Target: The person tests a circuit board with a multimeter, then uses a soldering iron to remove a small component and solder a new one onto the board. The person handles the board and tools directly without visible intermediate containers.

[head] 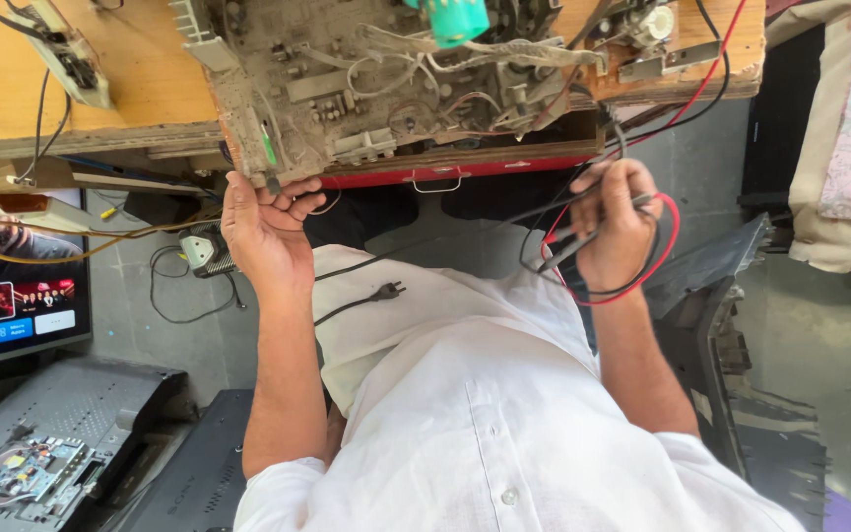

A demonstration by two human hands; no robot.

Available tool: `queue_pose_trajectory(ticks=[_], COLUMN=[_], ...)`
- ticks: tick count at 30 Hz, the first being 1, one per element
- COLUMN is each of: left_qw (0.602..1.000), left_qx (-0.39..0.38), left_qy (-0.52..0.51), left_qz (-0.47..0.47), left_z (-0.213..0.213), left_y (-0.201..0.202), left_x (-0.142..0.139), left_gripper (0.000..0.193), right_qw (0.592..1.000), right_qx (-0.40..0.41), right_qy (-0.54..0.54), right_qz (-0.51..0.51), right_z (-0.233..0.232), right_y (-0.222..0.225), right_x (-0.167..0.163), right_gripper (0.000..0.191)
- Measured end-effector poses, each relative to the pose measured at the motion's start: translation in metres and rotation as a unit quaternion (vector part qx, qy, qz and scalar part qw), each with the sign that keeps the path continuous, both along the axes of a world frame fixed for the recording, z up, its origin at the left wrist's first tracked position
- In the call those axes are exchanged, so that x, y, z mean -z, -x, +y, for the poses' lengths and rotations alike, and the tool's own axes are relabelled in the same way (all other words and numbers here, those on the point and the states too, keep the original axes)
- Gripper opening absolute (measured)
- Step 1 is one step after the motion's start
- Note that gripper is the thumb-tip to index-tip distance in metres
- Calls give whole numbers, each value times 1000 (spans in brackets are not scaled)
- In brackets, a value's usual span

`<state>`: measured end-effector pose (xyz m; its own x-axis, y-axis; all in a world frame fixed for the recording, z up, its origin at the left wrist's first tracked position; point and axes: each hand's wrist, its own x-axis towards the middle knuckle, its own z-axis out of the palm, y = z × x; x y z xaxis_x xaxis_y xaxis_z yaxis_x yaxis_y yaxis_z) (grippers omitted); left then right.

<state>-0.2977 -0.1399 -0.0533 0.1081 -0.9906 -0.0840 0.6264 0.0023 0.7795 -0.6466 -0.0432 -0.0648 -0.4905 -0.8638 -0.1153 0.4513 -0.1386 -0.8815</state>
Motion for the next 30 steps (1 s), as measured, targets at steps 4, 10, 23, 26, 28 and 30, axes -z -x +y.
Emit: queue_pose_trajectory(ticks=[4,10,23,26,28,30], left_qw=[1000,1000,999,999,999,999], left_qx=[-9,-18,-12,-11,-5,-7], left_qy=[3,-3,-28,-31,-27,-28], left_qz=[4,-6,20,30,34,29], left_z=[-2,-8,-9,-10,-10,-9], left_y=[1,4,9,11,13,14], left_x=[-2,-3,17,19,19,17], left_gripper=[37,37,35,36,36,36], right_qw=[998,995,995,994,993,991], right_qx=[38,37,-21,-32,-27,-12], right_qy=[40,90,-60,-48,-46,-47], right_qz=[35,35,79,92,106,126], right_z=[-14,-26,-15,-14,-13,-12], right_y=[32,83,60,63,64,64], right_x=[-16,-41,-1,-1,-2,-4], right_gripper=[15,19,14,12,12,12])
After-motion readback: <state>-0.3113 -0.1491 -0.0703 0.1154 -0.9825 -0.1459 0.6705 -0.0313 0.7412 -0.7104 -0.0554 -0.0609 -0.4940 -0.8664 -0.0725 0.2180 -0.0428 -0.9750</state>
